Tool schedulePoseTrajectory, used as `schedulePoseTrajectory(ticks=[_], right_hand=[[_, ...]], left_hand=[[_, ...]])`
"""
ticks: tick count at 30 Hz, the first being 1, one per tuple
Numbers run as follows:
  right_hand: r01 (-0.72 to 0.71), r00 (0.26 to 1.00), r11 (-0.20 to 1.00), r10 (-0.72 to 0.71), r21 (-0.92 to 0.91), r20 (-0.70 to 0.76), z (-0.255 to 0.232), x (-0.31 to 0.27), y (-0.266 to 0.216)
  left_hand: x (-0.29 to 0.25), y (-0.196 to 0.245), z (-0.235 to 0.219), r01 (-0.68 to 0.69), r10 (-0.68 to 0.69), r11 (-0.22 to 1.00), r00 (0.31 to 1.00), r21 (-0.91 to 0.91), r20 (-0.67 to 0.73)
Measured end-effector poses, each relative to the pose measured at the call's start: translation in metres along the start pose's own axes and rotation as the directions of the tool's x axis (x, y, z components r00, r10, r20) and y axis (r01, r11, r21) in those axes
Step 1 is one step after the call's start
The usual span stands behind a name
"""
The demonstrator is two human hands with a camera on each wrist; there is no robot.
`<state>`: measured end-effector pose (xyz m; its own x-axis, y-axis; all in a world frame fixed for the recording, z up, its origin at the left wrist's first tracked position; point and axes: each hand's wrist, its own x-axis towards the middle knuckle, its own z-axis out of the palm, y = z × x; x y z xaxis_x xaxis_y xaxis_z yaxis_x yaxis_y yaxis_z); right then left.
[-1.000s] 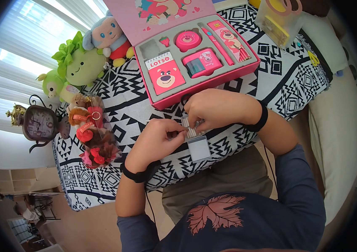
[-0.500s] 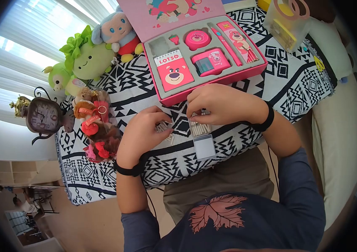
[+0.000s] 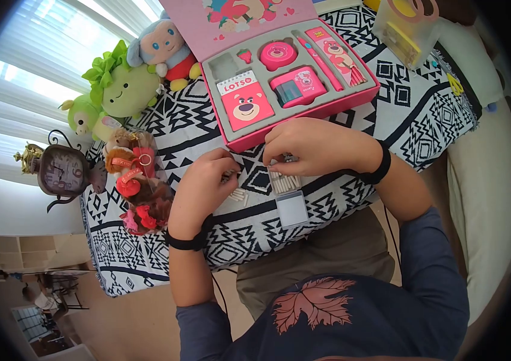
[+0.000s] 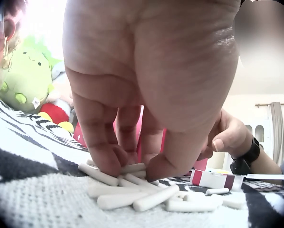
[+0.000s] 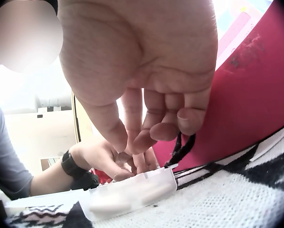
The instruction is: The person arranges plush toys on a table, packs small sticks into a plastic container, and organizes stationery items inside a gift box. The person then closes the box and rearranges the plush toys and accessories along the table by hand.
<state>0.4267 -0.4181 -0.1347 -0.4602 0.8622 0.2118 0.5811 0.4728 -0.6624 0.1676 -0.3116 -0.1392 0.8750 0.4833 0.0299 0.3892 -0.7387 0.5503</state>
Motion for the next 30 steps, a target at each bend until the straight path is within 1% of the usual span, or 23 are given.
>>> schedulePoseTrajectory(ticks=[2, 5, 8, 11, 14, 16, 17, 18, 19, 20, 22, 23, 25, 29, 30], right_hand=[[0.017, 1.0, 1.0, -0.017, -0.017, -0.009, 0.0, -0.001, 0.001], [0.028, 0.999, 0.999, -0.029, -0.027, -0.037, 0.001, -0.001, 0.004], [0.026, 0.999, 0.999, -0.027, -0.034, -0.024, 0.002, -0.001, 0.006], [0.051, 0.998, 0.998, -0.052, -0.035, -0.045, 0.004, -0.001, 0.009], [0.039, 0.999, 0.999, -0.039, -0.025, -0.014, 0.002, 0.0, 0.007], [0.047, 0.999, 0.999, -0.047, -0.01, -0.019, 0.002, 0.0, 0.007], [0.045, 0.999, 0.999, -0.045, -0.009, -0.019, 0.0, 0.0, 0.005], [0.007, 1.0, 0.998, -0.005, 0.066, -0.022, -0.001, 0.001, 0.001], [-0.032, 0.999, 0.989, 0.035, 0.141, -0.021, -0.002, 0.002, -0.001], [-0.034, 0.999, 0.989, 0.037, 0.141, -0.023, -0.003, 0.003, -0.003], [-0.061, 0.998, 0.96, 0.065, 0.272, -0.006, -0.005, 0.003, -0.005], [-0.063, 0.998, 0.96, 0.067, 0.271, -0.006, -0.004, 0.003, -0.004], [-0.011, 0.999, 0.955, 0.026, 0.297, -0.047, -0.002, 0.002, 0.0], [-0.031, 0.996, 0.961, 0.053, 0.275, -0.07, -0.002, 0.002, 0.0], [-0.052, 0.997, 0.971, 0.062, 0.233, -0.036, -0.003, 0.001, -0.001]], left_hand=[[0.0, -0.001, -0.002, -0.025, 0.025, 0.999, 1.0, 0.032, 0.004], [-0.004, -0.001, -0.009, 0.006, -0.006, 0.996, 1.0, 0.085, 0.005], [-0.004, -0.004, -0.009, 0.023, -0.022, 0.997, 1.0, 0.077, -0.019], [-0.003, -0.012, -0.007, 0.011, -0.009, 0.999, 0.998, 0.052, -0.055], [-0.002, -0.008, -0.013, 0.05, -0.047, 0.998, 0.997, 0.042, -0.068], [-0.001, -0.004, -0.014, 0.022, -0.036, 0.99, 0.995, -0.138, -0.097], [-0.001, 0.0, -0.013, 0.022, -0.035, 0.99, 0.995, -0.138, -0.095], [-0.001, 0.004, -0.011, 0.011, -0.052, 0.947, 0.992, -0.321, -0.119], [0.0, 0.009, -0.008, -0.005, -0.073, 0.871, 0.988, -0.492, -0.138], [0.0, 0.015, -0.003, -0.005, -0.071, 0.87, 0.988, -0.492, -0.136], [0.002, 0.025, 0.007, -0.087, -0.039, 0.697, 0.987, -0.712, -0.158], [0.003, 0.027, 0.013, -0.087, -0.038, 0.695, 0.987, -0.713, -0.158], [0.006, 0.025, 0.025, -0.069, -0.085, 0.652, 0.983, -0.755, -0.163], [0.009, 0.02, 0.03, -0.055, -0.122, 0.618, 0.979, -0.784, -0.165], [0.008, 0.02, 0.028, -0.002, -0.138, 0.624, 0.984, -0.781, -0.113]])
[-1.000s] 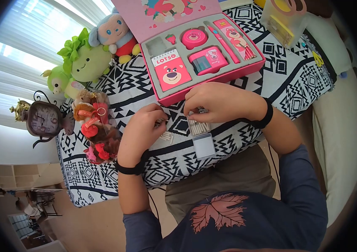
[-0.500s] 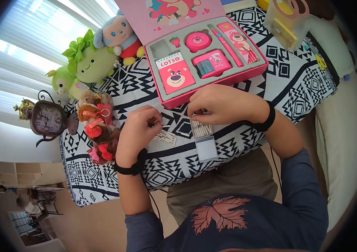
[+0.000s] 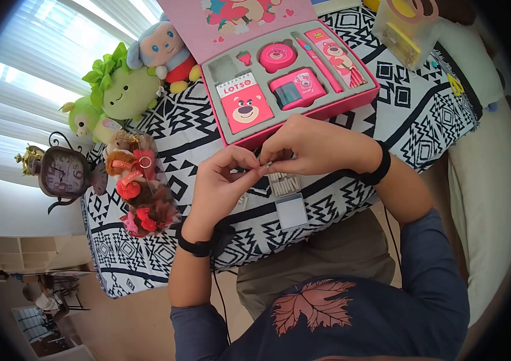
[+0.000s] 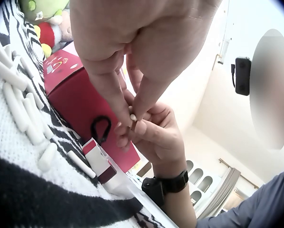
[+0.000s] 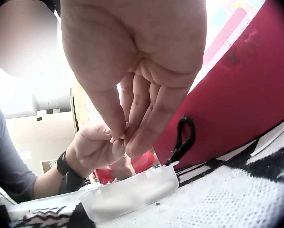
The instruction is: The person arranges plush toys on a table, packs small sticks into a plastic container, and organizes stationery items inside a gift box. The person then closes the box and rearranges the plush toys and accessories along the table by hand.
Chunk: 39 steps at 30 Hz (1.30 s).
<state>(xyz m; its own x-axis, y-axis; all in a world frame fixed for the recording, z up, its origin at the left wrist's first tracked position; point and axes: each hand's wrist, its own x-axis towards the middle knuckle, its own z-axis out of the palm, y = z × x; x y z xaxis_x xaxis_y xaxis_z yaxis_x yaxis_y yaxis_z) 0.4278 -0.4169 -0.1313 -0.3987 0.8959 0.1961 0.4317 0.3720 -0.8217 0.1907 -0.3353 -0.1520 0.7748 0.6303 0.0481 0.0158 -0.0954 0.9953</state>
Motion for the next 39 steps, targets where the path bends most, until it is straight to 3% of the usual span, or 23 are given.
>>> schedulePoseTrajectory(ticks=[8, 10, 14, 16, 23, 25, 39], right_hand=[[0.052, 0.999, 0.991, -0.053, -0.124, -0.002, -0.006, -0.003, 0.007], [0.023, 0.999, 0.962, -0.008, -0.273, 0.054, -0.01, -0.005, 0.008], [0.018, 0.995, 0.951, 0.014, -0.31, 0.1, -0.006, -0.007, 0.009], [-0.04, 0.98, 0.923, 0.111, -0.383, 0.164, -0.003, -0.006, 0.007], [-0.067, 0.975, 0.927, 0.139, -0.368, 0.171, -0.002, -0.003, 0.004], [-0.057, 0.985, 0.955, 0.101, -0.29, 0.142, -0.003, -0.003, 0.003], [-0.116, 0.976, 0.933, 0.17, -0.341, 0.135, -0.002, -0.003, 0.002]], left_hand=[[0.002, 0.001, 0.001, 0.106, -0.108, 0.993, 0.994, 0.047, 0.031], [0.002, 0.0, 0.0, 0.165, -0.169, 0.983, 0.984, 0.081, 0.05], [0.001, 0.002, 0.0, 0.184, -0.193, 0.979, 0.974, 0.084, 0.116], [0.0, -0.003, 0.0, 0.177, -0.179, 0.984, 0.975, 0.029, 0.134], [0.001, -0.001, 0.0, 0.16, -0.166, 0.985, 0.981, 0.059, 0.103], [0.001, -0.002, 0.0, 0.168, -0.173, 0.984, 0.979, 0.06, 0.108], [0.001, -0.001, 0.001, 0.16, -0.174, 0.981, 0.977, 0.114, 0.126]])
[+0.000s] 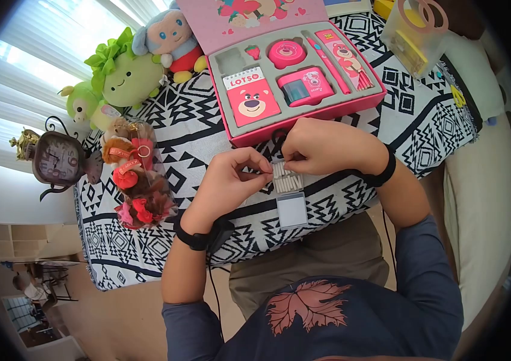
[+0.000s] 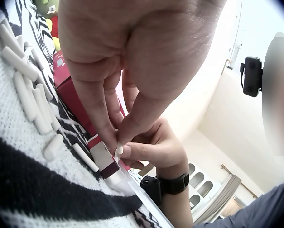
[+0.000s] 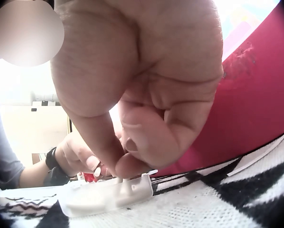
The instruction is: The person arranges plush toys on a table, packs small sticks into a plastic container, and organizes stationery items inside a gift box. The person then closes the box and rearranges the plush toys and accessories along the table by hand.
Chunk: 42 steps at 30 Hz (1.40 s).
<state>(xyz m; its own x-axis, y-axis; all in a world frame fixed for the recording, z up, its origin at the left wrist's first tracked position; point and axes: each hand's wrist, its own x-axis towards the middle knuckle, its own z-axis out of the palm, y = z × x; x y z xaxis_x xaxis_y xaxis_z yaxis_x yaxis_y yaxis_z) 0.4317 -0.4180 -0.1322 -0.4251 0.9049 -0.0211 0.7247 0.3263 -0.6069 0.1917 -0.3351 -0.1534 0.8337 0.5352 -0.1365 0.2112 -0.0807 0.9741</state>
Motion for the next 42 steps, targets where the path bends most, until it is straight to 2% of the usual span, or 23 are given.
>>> schedulePoseTrajectory(ticks=[2, 4, 11, 20, 22, 25, 29, 31, 32, 34, 38, 40, 42], right_hand=[[-0.006, 1.0, 1.0, 0.007, -0.004, 0.021, 0.0003, 0.0006, 0.0001], [0.005, 0.999, 1.0, -0.006, -0.009, -0.035, 0.0035, 0.0014, 0.0021], [-0.028, 1.0, 1.0, 0.028, -0.006, -0.004, 0.0023, 0.0007, -0.0011], [-0.04, 0.999, 0.996, 0.038, -0.079, -0.028, 0.0026, 0.0015, -0.0013], [-0.048, 0.997, 0.998, 0.05, 0.031, -0.063, 0.0012, 0.0013, -0.0005], [-0.013, 0.998, 0.996, 0.017, 0.083, -0.054, -0.0037, 0.0001, 0.0], [-0.022, 1.0, 0.997, 0.021, 0.073, 0.012, -0.0041, -0.0005, 0.0019], [0.049, 0.998, 0.977, -0.041, 0.208, -0.043, 0.0005, 0.0001, 0.0053], [0.049, 0.998, 0.977, -0.041, 0.208, -0.042, -0.0001, -0.0004, 0.005], [-0.02, 0.999, 0.99, 0.014, 0.137, 0.047, -0.0021, -0.0011, 0.0037], [-0.01, 1.0, 0.996, 0.008, 0.088, 0.029, -0.0011, -0.0017, 0.002], [-0.054, 0.997, 0.998, 0.053, 0.027, 0.056, -0.001, -0.0021, 0.0028], [-0.026, 0.998, 1.0, 0.025, 0.016, 0.05, -0.0018, -0.0014, 0.0058]], left_hand=[[-0.0003, 0.0018, 0.0004, 0.013, -0.013, 1.0, 1.0, -0.001, 0.0], [-0.0005, 0.0018, 0.0005, 0.006, -0.006, 1.0, 1.0, -0.001, 0.001], [-0.0003, 0.0013, 0.0006, 0.01, -0.011, 1.0, 1.0, 0.016, 0.012], [-0.0006, 0.0007, 0.0005, 0.008, -0.009, 0.999, 1.0, 0.032, 0.022], [-0.0006, -0.0005, 0.0, 0.012, -0.013, 0.999, 1.0, 0.039, 0.022], [-0.0006, 0.0013, -0.0006, -0.029, 0.024, 0.997, 0.998, 0.074, 0.06], [-0.0014, 0.0018, 0.0007, -0.038, 0.032, 0.995, 0.997, 0.095, 0.071], [-0.0016, 0.0025, 0.0011, -0.03, 0.025, 0.996, 0.997, 0.078, 0.071], [-0.0014, 0.003, 0.001, -0.03, 0.025, 0.997, 0.997, 0.078, 0.071], [-0.0012, 0.0039, 0.0003, -0.047, 0.028, 0.988, 0.992, 0.147, 0.125], [-0.0012, 0.0014, 0.002, -0.088, 0.066, 0.979, 0.99, 0.184, 0.122], [-0.0014, 0.0034, 0.0017, -0.039, 0.01, 0.979, 0.989, 0.2, 0.146], [-0.0015, 0.0064, 0.0024, -0.045, 0.014, 0.977, 0.989, 0.208, 0.15]])
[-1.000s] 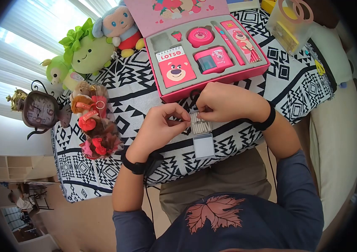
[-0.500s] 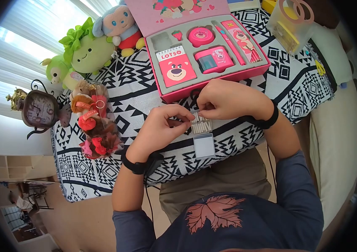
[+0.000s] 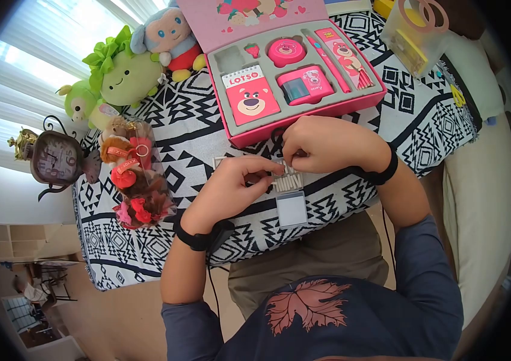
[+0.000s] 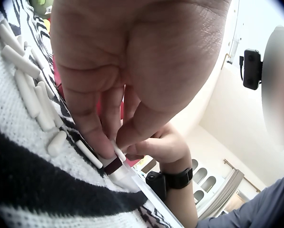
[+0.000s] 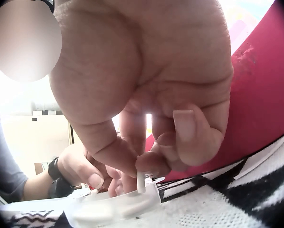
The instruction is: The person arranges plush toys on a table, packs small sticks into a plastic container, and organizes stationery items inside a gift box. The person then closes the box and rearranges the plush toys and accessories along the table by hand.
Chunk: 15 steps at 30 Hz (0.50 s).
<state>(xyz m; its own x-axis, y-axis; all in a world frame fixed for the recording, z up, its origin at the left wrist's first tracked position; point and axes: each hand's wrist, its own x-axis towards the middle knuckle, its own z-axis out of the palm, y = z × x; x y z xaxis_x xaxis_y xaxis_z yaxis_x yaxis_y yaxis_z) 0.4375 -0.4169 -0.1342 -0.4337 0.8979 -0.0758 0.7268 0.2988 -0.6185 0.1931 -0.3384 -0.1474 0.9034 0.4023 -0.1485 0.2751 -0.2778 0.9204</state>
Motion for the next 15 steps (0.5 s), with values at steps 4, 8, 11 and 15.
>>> schedulePoseTrajectory(ticks=[4, 8, 11, 15], right_hand=[[0.04, 0.998, 0.98, -0.03, 0.194, -0.056, -0.0009, 0.0016, -0.0033], [0.089, 0.987, 0.959, -0.049, 0.269, -0.154, 0.0025, 0.0027, -0.0048], [0.111, 0.992, 0.976, -0.098, 0.189, -0.078, 0.0047, 0.0031, -0.0028], [0.119, 0.989, 0.966, -0.094, 0.23, -0.116, 0.0088, 0.0058, -0.0051]], left_hand=[[0.0, -0.0024, 0.0022, -0.039, 0.032, 0.993, 0.997, -0.114, -0.064], [0.0007, -0.0056, -0.0011, -0.06, 0.036, 0.981, 0.99, -0.185, -0.134], [0.0004, -0.0049, -0.0014, -0.049, 0.025, 0.984, 0.99, -0.172, -0.141], [0.0008, -0.0048, -0.002, -0.007, -0.021, 0.98, 0.99, -0.198, -0.14]])
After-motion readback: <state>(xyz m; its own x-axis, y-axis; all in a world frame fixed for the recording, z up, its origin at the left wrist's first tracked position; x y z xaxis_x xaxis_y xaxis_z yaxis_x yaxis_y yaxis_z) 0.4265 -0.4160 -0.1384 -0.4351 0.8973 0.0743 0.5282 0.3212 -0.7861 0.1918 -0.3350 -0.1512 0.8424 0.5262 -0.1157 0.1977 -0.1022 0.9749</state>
